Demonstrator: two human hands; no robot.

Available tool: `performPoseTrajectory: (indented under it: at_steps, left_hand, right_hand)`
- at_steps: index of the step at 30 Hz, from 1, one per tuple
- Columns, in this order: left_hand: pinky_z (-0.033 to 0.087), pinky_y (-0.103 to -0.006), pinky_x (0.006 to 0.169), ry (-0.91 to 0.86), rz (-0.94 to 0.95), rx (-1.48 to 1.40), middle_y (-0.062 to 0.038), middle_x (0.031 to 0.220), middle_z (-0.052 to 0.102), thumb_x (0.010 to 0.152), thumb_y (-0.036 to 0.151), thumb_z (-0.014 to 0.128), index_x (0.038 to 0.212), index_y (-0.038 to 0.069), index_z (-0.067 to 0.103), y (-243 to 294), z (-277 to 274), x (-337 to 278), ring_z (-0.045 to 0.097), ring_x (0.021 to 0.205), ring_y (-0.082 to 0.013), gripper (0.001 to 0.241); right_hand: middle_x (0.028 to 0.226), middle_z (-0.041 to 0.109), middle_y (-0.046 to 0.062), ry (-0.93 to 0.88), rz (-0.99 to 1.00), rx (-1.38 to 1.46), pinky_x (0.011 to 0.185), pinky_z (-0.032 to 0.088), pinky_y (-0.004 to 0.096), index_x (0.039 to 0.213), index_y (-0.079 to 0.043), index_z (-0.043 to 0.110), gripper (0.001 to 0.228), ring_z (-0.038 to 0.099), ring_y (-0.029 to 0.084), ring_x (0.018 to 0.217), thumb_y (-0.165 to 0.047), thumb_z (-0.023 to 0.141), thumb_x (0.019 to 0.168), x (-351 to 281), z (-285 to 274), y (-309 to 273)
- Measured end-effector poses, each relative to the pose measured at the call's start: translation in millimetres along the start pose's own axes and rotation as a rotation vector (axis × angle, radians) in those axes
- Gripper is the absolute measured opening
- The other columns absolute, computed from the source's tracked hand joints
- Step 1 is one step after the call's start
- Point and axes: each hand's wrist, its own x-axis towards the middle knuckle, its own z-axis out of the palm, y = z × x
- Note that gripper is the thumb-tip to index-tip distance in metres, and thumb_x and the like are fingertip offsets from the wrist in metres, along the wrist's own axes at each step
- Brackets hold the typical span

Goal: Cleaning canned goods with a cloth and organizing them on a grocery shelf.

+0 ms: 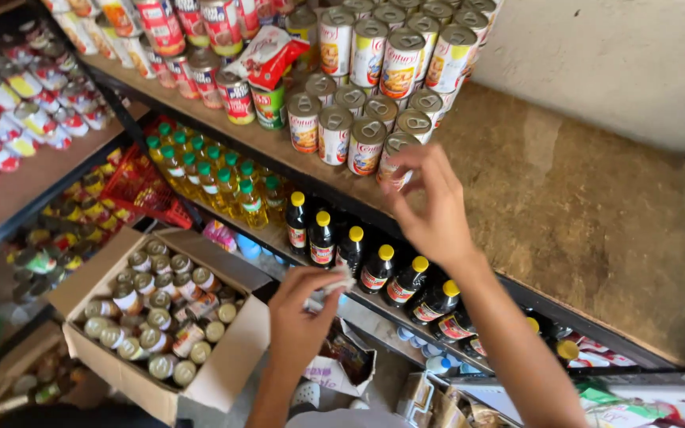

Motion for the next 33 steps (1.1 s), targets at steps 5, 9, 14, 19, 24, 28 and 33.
performPoseTrajectory:
  at_steps: [5, 9, 14, 19, 24, 28, 33]
  left_hand:
    - [0.053, -0.0327, 0.088, 0.164, -0.151, 0.145, -0.010, 0.101, 0.071, 0.091, 0.004, 0.071, 0.101, 0.006, 0.073, -9, -26, -33, 0.068, 0.095, -0.0236, 0.010]
    - [0.055, -0.0426, 0.079, 0.281, -0.257, 0.194, -0.010, 0.092, 0.071, 0.079, -0.005, 0.078, 0.097, 0.009, 0.075, -21, -46, -59, 0.070, 0.085, -0.0327, 0.023]
    - [0.054, -0.0349, 0.078, 0.375, -0.360, 0.228, -0.005, 0.093, 0.071, 0.086, -0.004, 0.076, 0.097, 0.010, 0.073, -33, -86, -77, 0.069, 0.081, -0.0214, 0.018]
    - [0.053, -0.0389, 0.077, 0.428, -0.478, 0.286, -0.009, 0.094, 0.072, 0.083, -0.002, 0.079, 0.096, 0.010, 0.074, -69, -137, -93, 0.066, 0.078, -0.0244, 0.019]
    - [0.053, -0.0321, 0.077, 0.499, -0.550, 0.291, -0.005, 0.094, 0.073, 0.083, -0.001, 0.080, 0.097, 0.011, 0.075, -107, -189, -94, 0.064, 0.078, -0.0165, 0.019]
    - [0.055, -0.0361, 0.076, 0.521, -0.579, 0.291, -0.009, 0.092, 0.074, 0.079, -0.002, 0.080, 0.096, 0.010, 0.076, -132, -226, -91, 0.069, 0.080, -0.0231, 0.021]
    - [0.052, -0.0297, 0.084, 0.477, -0.616, 0.255, -0.008, 0.096, 0.070, 0.086, 0.001, 0.073, 0.095, 0.007, 0.070, -149, -262, -80, 0.068, 0.092, -0.0197, 0.011]
  right_hand:
    - [0.106, 0.060, 0.010, -0.076, 0.170, 0.295, 0.072, 0.057, 0.026, 0.112, -0.005, 0.062, 0.012, 0.065, 0.016, 0.086, -0.005, 0.063, 0.101, -50, 47, -10]
    - [0.102, 0.066, 0.011, -0.168, 0.291, 0.485, 0.067, 0.061, 0.032, 0.120, -0.003, 0.064, 0.029, 0.071, 0.023, 0.083, 0.002, 0.071, 0.092, -91, 121, 18]
    - [0.102, 0.066, 0.015, -0.367, 0.375, 0.502, 0.066, 0.060, 0.033, 0.130, -0.002, 0.060, 0.037, 0.067, 0.024, 0.081, 0.002, 0.068, 0.094, -114, 205, 40]
    - [0.104, 0.070, 0.019, -0.505, 0.433, 0.499, 0.067, 0.060, 0.038, 0.127, -0.005, 0.063, 0.037, 0.070, 0.032, 0.086, -0.004, 0.070, 0.091, -109, 293, 27]
    - [0.116, 0.068, 0.023, -0.665, 0.460, 0.484, 0.076, 0.061, 0.046, 0.138, -0.005, 0.057, 0.048, 0.069, 0.040, 0.100, -0.007, 0.070, 0.092, -106, 387, 29]
    - [0.133, 0.063, 0.012, -0.784, 0.403, 0.340, 0.092, 0.057, 0.049, 0.141, -0.016, 0.056, 0.050, 0.064, 0.035, 0.117, -0.014, 0.069, 0.093, -112, 467, 49]
    - [0.149, 0.046, 0.010, -0.946, 0.301, 0.214, 0.108, 0.039, 0.043, 0.144, -0.010, 0.047, 0.051, 0.046, 0.029, 0.138, -0.020, 0.059, 0.095, -140, 577, 112]
